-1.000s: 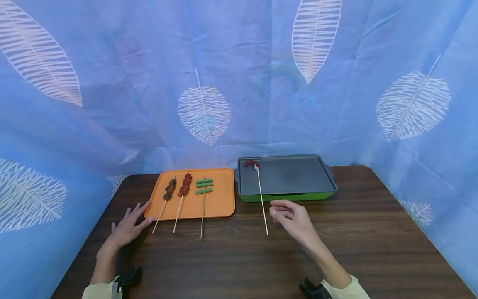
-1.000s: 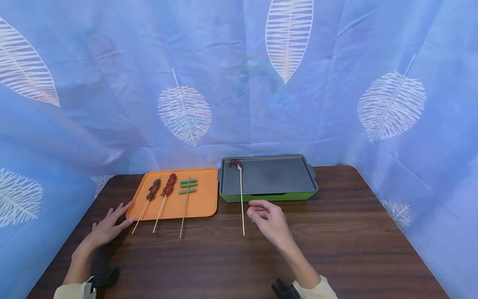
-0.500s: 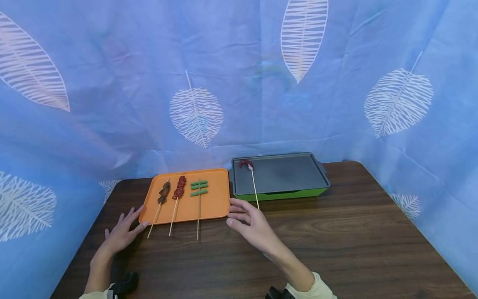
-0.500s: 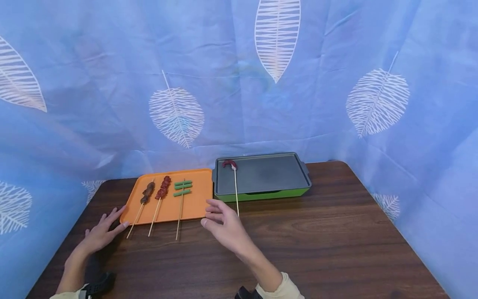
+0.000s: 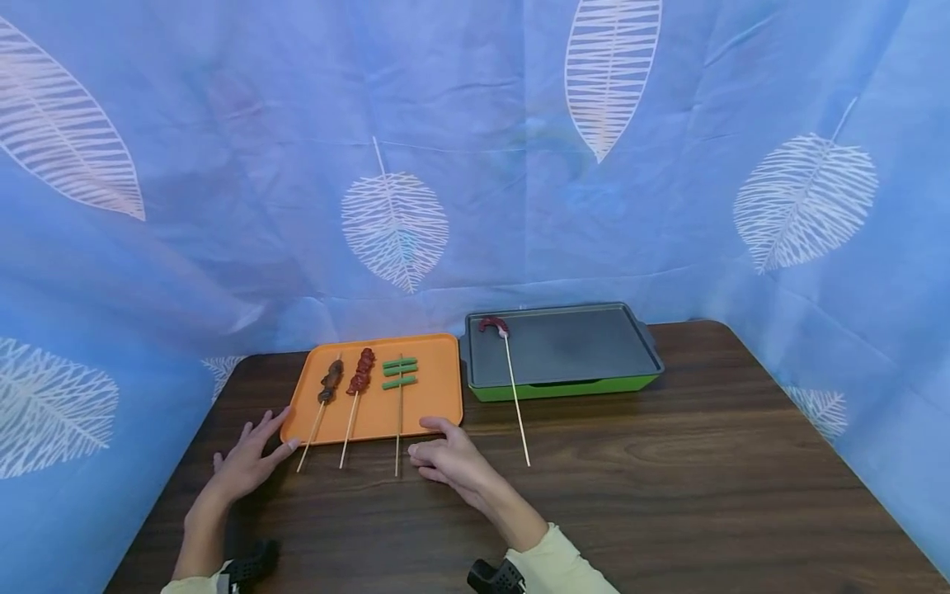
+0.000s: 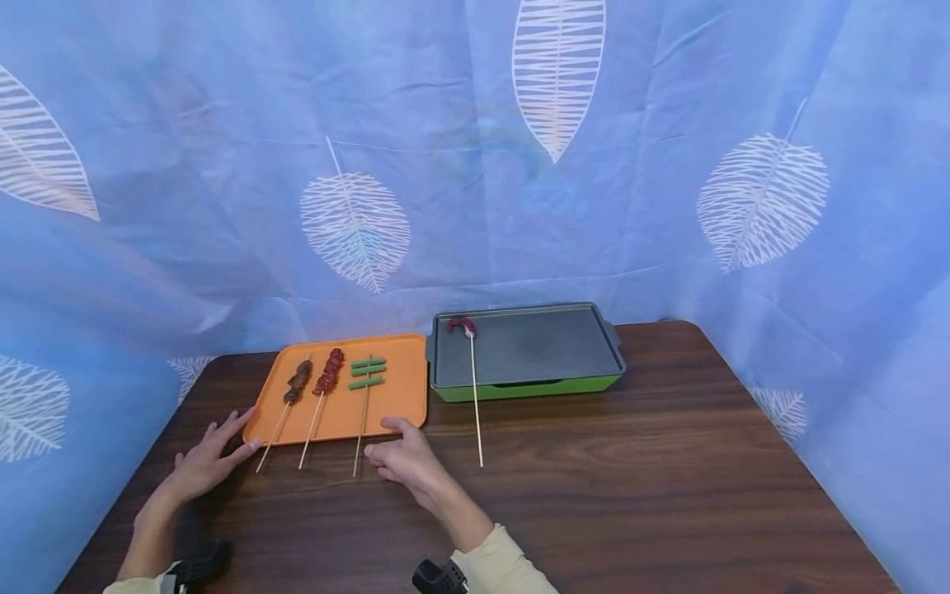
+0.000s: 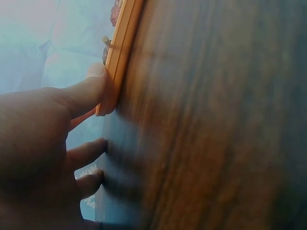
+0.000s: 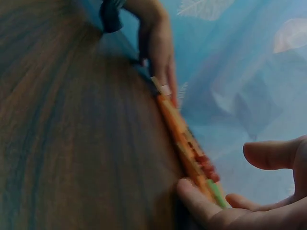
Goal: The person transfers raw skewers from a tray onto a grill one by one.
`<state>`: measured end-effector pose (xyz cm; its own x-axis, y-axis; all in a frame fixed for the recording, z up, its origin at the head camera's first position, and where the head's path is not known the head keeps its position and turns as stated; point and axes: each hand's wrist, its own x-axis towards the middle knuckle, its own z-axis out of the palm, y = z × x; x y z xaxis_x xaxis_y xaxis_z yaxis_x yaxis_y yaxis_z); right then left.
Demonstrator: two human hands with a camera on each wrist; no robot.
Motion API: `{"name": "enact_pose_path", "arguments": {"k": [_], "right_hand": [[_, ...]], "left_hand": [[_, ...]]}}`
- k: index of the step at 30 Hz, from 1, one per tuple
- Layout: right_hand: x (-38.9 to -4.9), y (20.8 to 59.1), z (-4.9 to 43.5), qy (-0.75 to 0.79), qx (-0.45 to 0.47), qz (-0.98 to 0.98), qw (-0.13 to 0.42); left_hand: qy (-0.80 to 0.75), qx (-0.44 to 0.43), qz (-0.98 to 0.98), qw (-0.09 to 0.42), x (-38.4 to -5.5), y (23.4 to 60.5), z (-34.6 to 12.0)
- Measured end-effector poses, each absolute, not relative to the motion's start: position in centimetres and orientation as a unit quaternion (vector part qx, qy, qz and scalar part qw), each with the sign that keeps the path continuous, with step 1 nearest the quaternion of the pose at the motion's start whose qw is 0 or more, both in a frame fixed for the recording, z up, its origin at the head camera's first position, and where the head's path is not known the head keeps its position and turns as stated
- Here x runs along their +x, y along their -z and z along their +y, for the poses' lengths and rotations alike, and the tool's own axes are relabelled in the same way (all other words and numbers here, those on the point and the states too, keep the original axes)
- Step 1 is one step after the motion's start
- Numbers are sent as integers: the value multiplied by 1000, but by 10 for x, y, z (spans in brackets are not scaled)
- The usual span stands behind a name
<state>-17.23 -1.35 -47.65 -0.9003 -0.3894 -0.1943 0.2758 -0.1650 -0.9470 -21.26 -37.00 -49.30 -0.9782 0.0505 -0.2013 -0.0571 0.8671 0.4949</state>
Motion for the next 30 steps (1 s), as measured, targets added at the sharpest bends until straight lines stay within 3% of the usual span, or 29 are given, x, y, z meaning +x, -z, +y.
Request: {"name": "enact_pose_path", "arguments": {"k": [14, 30], "right_hand": [[-189, 502, -42, 791, -11, 571, 219], [-193, 492, -33, 794, -47, 572, 199]], "left_hand": [[-257, -8, 962, 94, -212, 498, -369], [-254, -14, 962, 96, -212, 494, -369]]}}
